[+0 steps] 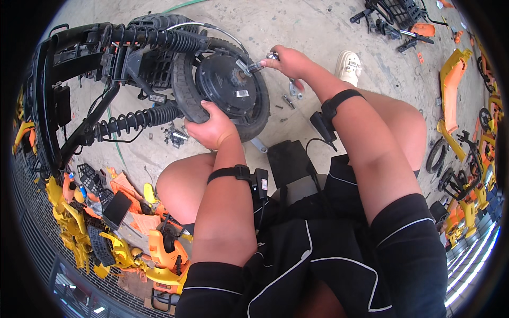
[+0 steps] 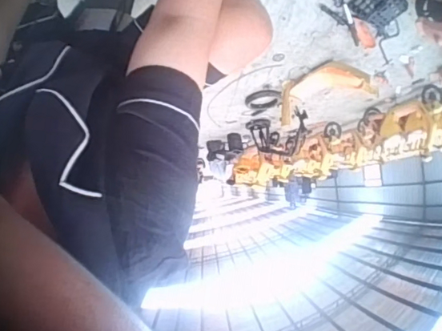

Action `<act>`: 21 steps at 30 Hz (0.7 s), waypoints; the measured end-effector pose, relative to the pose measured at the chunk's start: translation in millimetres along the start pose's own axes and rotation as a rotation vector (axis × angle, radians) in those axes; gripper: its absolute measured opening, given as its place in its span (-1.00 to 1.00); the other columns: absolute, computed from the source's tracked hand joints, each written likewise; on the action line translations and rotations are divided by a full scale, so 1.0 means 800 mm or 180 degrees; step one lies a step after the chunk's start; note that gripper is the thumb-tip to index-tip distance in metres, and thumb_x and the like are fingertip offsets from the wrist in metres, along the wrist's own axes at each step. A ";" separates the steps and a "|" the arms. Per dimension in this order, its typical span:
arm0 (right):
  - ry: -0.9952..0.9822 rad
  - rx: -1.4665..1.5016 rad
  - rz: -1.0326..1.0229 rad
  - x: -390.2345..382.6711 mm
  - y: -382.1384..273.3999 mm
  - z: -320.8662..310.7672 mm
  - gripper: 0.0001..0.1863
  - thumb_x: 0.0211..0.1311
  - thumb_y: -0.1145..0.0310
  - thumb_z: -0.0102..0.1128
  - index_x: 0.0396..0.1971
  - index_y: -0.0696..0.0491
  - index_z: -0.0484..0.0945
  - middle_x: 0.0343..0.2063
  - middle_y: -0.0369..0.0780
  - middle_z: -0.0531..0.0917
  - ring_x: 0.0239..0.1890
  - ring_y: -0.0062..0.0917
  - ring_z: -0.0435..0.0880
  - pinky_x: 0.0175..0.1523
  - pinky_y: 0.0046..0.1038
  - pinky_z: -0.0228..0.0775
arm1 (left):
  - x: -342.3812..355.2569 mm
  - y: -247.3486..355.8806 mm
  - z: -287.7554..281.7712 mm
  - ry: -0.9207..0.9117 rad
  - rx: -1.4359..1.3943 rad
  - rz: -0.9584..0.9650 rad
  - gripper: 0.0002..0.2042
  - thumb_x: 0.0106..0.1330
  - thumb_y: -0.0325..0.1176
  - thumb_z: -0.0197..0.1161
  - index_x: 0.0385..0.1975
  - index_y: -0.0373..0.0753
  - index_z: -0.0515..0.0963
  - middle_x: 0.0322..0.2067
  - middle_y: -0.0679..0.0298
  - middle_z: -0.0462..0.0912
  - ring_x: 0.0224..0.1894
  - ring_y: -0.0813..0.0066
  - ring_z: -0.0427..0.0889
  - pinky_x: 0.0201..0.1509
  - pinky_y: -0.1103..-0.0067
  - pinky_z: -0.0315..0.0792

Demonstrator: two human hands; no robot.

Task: The person works on a motorcycle wheel assembly using a socket wrench and a small wrench. They remove and replace bolts on the hub of the wheel while it is positioned on the floor.

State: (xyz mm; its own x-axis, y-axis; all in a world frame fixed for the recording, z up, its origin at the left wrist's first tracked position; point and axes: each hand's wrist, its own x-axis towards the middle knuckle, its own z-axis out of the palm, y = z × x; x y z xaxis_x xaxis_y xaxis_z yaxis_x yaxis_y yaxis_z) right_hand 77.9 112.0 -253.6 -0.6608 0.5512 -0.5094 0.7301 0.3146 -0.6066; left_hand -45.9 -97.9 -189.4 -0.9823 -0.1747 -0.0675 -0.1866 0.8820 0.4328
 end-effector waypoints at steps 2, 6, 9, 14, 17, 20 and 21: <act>-0.0250 0.0165 0.0390 0.000 -0.013 -0.003 -0.19 0.32 -0.36 0.08 -0.05 0.23 0.60 -0.18 0.06 0.72 -0.08 -0.12 0.71 0.02 -0.17 0.53 | 0.000 -0.001 0.000 0.0008 -0.0013 0.0008 -0.28 0.23 0.14 0.30 0.21 -0.34 0.40 0.10 0.01 0.54 0.05 -0.05 0.61 0.11 0.12 0.49; -0.0685 0.0860 0.1107 0.004 -0.026 -0.001 -0.22 0.36 -0.33 0.04 -0.05 0.23 0.59 -0.18 0.08 0.72 -0.06 -0.10 0.71 0.03 -0.18 0.52 | 0.001 -0.002 0.002 -0.0024 -0.0059 0.0004 -0.28 0.22 0.13 0.30 0.21 -0.33 0.41 0.10 0.01 0.55 0.06 -0.05 0.61 0.12 0.14 0.49; -0.0249 0.0433 0.0808 -0.001 -0.022 0.013 -0.30 0.35 -0.21 0.15 0.05 0.22 0.53 -0.11 0.08 0.70 -0.02 -0.10 0.70 0.08 -0.19 0.51 | 0.003 -0.004 0.004 -0.0030 -0.0089 -0.0001 -0.28 0.22 0.13 0.31 0.20 -0.33 0.41 0.09 0.01 0.55 0.06 -0.05 0.61 0.12 0.14 0.49; 0.0295 0.0535 -0.0226 -0.003 0.004 0.034 -0.45 0.36 0.07 0.27 0.17 0.15 0.45 0.03 0.06 0.64 0.06 -0.08 0.64 0.17 -0.17 0.46 | 0.002 -0.004 0.002 -0.0031 -0.0066 0.0007 -0.28 0.22 0.13 0.30 0.20 -0.35 0.41 0.10 0.01 0.54 0.07 -0.04 0.60 0.12 0.13 0.49; 0.0679 0.0165 -0.0831 0.007 0.013 0.037 -0.51 0.37 0.14 0.26 0.17 0.11 0.46 0.04 0.02 0.63 0.12 -0.07 0.60 0.19 -0.14 0.45 | 0.003 -0.007 0.005 -0.0009 -0.0056 0.0060 -0.28 0.23 0.13 0.30 0.21 -0.35 0.40 0.10 0.01 0.53 0.08 -0.04 0.59 0.12 0.13 0.48; 0.0672 -0.0136 -0.0786 0.019 0.002 0.030 -0.49 0.37 0.10 0.26 0.17 0.09 0.47 0.02 -0.02 0.63 0.15 -0.08 0.57 0.20 -0.13 0.45 | 0.002 -0.004 0.003 -0.0083 -0.0047 0.0002 -0.27 0.23 0.14 0.30 0.21 -0.35 0.40 0.10 0.01 0.53 0.08 -0.04 0.59 0.13 0.13 0.48; 0.0515 -0.0101 -0.0509 0.022 -0.007 0.026 -0.47 0.35 0.07 0.27 0.17 0.09 0.47 0.00 -0.02 0.64 0.15 -0.08 0.57 0.21 -0.13 0.45 | 0.002 -0.004 0.002 -0.0081 -0.0044 -0.0017 -0.27 0.23 0.14 0.30 0.21 -0.35 0.39 0.10 0.01 0.53 0.08 -0.03 0.59 0.13 0.13 0.48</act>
State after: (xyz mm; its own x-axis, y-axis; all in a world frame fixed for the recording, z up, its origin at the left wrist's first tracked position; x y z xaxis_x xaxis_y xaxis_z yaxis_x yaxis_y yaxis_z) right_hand 58.2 103.8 -271.8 -0.7339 0.6084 -0.3022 0.6251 0.4306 -0.6511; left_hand -47.0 -100.4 -192.4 -0.9814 -0.1681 -0.0927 -0.1918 0.8749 0.4447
